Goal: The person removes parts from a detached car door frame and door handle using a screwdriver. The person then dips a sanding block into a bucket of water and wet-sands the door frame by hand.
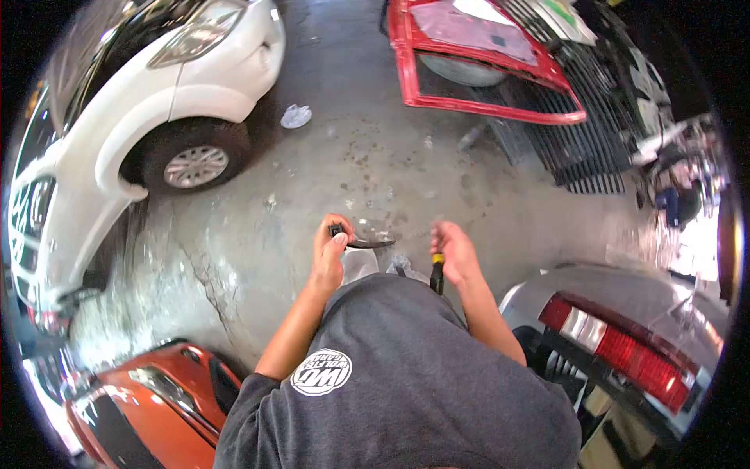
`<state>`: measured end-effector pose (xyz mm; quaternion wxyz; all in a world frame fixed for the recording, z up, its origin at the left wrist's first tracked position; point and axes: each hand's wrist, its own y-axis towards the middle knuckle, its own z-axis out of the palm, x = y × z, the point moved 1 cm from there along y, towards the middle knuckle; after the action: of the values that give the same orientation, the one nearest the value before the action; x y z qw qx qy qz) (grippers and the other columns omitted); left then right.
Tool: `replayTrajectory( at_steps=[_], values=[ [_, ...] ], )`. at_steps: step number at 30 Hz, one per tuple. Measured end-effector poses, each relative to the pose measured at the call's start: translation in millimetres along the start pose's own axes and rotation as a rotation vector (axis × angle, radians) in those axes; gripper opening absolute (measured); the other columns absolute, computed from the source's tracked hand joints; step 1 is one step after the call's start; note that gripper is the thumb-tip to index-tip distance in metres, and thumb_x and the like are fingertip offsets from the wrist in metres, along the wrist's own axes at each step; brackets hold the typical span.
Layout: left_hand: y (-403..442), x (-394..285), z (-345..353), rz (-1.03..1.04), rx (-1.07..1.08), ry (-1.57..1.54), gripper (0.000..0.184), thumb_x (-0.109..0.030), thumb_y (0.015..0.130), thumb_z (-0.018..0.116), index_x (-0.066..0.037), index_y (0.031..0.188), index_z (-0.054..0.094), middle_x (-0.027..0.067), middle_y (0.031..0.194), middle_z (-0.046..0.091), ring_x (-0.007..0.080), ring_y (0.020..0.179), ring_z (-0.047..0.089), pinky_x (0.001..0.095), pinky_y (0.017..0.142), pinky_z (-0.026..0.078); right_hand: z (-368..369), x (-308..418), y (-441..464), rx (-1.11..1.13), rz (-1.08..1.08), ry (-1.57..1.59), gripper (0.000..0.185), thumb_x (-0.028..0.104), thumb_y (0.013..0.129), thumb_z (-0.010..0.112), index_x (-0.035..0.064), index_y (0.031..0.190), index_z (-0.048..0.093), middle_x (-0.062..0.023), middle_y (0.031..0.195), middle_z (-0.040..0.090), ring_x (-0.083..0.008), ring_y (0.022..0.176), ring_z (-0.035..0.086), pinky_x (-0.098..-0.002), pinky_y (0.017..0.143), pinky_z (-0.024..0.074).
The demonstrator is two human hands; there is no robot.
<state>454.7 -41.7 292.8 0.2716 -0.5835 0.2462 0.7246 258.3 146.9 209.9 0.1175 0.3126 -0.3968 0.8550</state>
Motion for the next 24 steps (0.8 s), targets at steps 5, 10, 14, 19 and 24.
replayTrajectory(
  at_steps=[5, 10, 14, 19, 24],
  values=[
    [-30, 5, -44, 0.014, -0.21, 0.014, 0.026, -0.028, 0.087, 0.054, -0.005, 0.098, 0.051, 0.0047, 0.088, 0.05, 0.0133, 0.082, 0.046, 0.029, 0.078, 0.038, 9, -35, 11, 0.238, -0.02, 0.079, 0.02, 0.014, 0.092, 0.06, 0.0031, 0.109, 0.057, -0.007, 0.09, 0.06, -0.0207, 0.084, 0.06, -0.0345, 0.073, 0.0518],
    [-41, -19, -85, 0.075, -0.37, -0.016, 0.016, -0.022, 0.092, 0.054, -0.006, 0.094, 0.051, -0.0005, 0.085, 0.046, 0.0089, 0.078, 0.039, 0.0251, 0.07, 0.034, 30, -63, 10, 0.395, 0.096, -0.623, 0.036, 0.016, 0.089, 0.065, -0.0011, 0.118, 0.05, -0.0105, 0.099, 0.064, -0.0176, 0.082, 0.061, -0.0321, 0.075, 0.0514],
    [-48, -21, -137, 0.1, -0.475, 0.007, 0.017, -0.022, 0.093, 0.055, -0.006, 0.095, 0.05, -0.0008, 0.083, 0.044, 0.0091, 0.078, 0.039, 0.0256, 0.07, 0.034, 54, -93, 80, 0.286, 0.213, -1.162, 0.045, 0.01, 0.086, 0.062, 0.0038, 0.129, 0.051, -0.0085, 0.093, 0.064, -0.0151, 0.081, 0.061, -0.0301, 0.075, 0.0499],
    [-61, -31, -209, 0.088, -0.481, 0.009, 0.024, -0.025, 0.091, 0.061, -0.006, 0.1, 0.048, 0.0004, 0.087, 0.044, 0.0101, 0.081, 0.04, 0.0268, 0.073, 0.036, 268, -37, 36, 0.623, -0.373, -1.253, 0.041, 0.002, 0.08, 0.056, 0.0025, 0.121, 0.057, -0.0092, 0.096, 0.061, -0.0202, 0.088, 0.06, -0.0314, 0.084, 0.0494],
    [-72, -40, -287, 0.148, -0.507, 0.13, 0.029, -0.023, 0.088, 0.066, -0.004, 0.101, 0.049, 0.0043, 0.093, 0.044, 0.0141, 0.085, 0.042, 0.0288, 0.077, 0.037, 431, -3, -16, 0.968, -0.561, -1.138, 0.037, -0.004, 0.077, 0.064, 0.0011, 0.113, 0.06, -0.0147, 0.114, 0.065, -0.0248, 0.104, 0.063, -0.0342, 0.091, 0.0491]
  ],
)
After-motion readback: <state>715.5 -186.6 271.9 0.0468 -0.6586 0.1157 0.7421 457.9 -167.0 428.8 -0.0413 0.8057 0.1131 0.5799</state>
